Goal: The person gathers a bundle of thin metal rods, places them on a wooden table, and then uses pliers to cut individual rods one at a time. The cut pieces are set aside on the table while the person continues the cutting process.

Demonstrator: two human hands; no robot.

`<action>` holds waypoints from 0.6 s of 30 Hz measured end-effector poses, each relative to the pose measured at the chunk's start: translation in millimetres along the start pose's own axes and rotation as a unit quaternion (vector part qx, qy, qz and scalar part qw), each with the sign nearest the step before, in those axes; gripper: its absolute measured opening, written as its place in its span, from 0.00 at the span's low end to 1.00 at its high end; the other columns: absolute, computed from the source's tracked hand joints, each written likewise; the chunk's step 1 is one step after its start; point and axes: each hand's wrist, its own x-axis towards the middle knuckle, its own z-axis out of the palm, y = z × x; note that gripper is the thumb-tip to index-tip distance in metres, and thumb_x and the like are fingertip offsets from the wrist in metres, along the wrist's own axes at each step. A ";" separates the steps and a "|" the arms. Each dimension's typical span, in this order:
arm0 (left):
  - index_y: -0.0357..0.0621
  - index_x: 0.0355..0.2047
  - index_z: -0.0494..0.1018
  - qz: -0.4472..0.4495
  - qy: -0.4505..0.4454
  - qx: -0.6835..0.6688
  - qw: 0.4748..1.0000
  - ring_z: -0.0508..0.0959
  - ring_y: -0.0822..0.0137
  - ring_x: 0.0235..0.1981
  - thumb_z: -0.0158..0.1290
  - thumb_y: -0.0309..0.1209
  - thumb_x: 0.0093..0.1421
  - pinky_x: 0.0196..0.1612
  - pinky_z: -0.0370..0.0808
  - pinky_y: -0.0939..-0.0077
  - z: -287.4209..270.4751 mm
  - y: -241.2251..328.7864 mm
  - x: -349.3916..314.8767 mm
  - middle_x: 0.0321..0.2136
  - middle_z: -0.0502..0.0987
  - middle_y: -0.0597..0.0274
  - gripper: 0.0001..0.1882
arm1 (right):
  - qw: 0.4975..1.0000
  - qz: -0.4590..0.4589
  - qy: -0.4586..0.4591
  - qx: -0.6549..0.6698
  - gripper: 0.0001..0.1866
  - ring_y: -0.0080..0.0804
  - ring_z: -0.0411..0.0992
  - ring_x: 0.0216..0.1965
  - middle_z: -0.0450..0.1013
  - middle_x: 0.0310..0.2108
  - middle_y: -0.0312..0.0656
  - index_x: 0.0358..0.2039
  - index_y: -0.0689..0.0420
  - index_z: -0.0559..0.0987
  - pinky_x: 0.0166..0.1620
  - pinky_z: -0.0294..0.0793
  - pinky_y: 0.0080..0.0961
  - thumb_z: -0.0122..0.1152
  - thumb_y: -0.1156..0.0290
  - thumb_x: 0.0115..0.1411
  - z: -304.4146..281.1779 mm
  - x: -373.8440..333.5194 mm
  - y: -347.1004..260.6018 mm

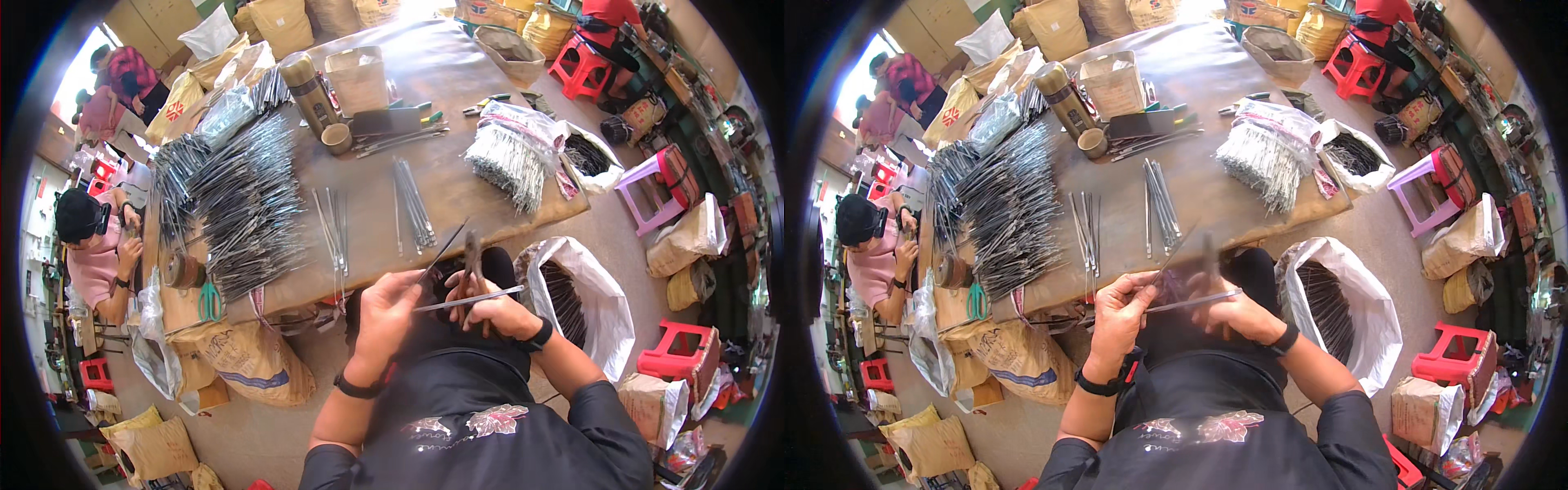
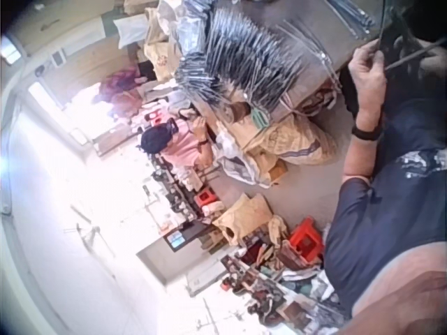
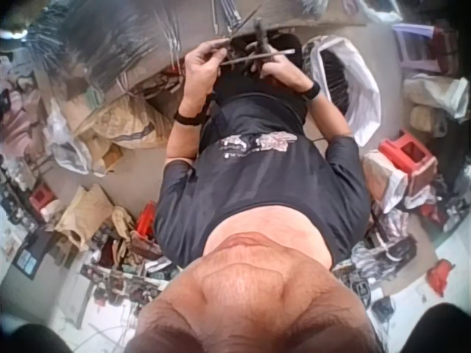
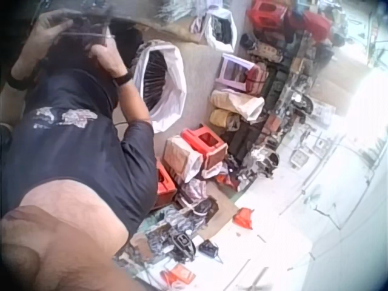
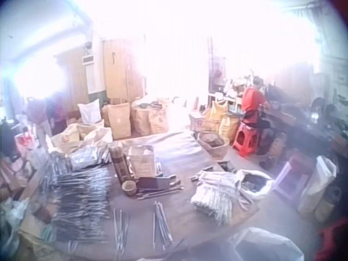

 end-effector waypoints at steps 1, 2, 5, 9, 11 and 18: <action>0.37 0.41 0.77 0.003 0.001 0.002 1.000 0.62 0.86 0.12 0.55 0.22 0.59 0.14 0.57 0.89 -0.2 0.1 -0.1 0.20 0.74 0.72 0.09 | 0.995 0.008 0.011 -0.095 0.35 0.34 0.71 0.39 0.69 0.41 0.47 0.55 0.61 0.62 0.38 0.76 0.27 0.50 0.79 0.40 0.7 0.1 -1.4; 0.37 0.41 0.77 0.004 0.003 0.008 1.000 0.62 0.86 0.12 0.55 0.22 0.59 0.14 0.57 0.89 -0.3 0.1 -0.1 0.19 0.74 0.72 0.09 | 0.983 -0.066 -0.006 -0.169 0.37 0.32 0.68 0.41 0.68 0.41 0.43 0.58 0.61 0.61 0.43 0.72 0.27 0.50 0.79 0.41 1.5 0.3 -2.9; 0.38 0.41 0.78 0.013 0.006 0.052 0.999 0.62 0.86 0.12 0.55 0.22 0.59 0.14 0.56 0.89 -1.1 0.5 0.3 0.19 0.73 0.73 0.09 | 0.897 -0.182 0.054 -0.399 0.37 0.36 0.68 0.42 0.68 0.42 0.44 0.58 0.61 0.62 0.45 0.71 0.29 0.51 0.78 0.42 3.1 1.0 -7.0; 0.38 0.41 0.78 0.008 -0.004 0.033 0.999 0.62 0.85 0.12 0.55 0.22 0.59 0.14 0.56 0.89 -0.4 0.3 -0.3 0.19 0.72 0.73 0.09 | 0.818 -0.283 0.106 -0.489 0.28 0.52 0.72 0.39 0.73 0.37 0.54 0.51 0.62 0.71 0.44 0.73 0.35 0.53 0.76 0.44 1.4 2.5 -10.9; 0.39 0.41 0.78 -0.005 -0.002 0.024 1.000 0.62 0.85 0.12 0.55 0.22 0.60 0.14 0.56 0.89 0.3 0.0 -1.8 0.19 0.72 0.73 0.09 | 0.803 -0.279 0.131 -0.510 0.21 0.56 0.73 0.35 0.73 0.33 0.56 0.43 0.61 0.74 0.38 0.74 0.36 0.54 0.75 0.45 -1.1 1.4 -12.2; 0.39 0.43 0.77 -0.029 -0.012 0.024 0.999 0.63 0.83 0.13 0.54 0.25 0.60 0.16 0.59 0.87 5.8 0.3 -1.2 0.20 0.71 0.73 0.10 | 0.807 -0.218 0.164 -0.523 0.14 0.55 0.72 0.28 0.72 0.25 0.54 0.36 0.60 0.75 0.32 0.73 0.38 0.54 0.73 0.46 -2.4 -2.2 -9.1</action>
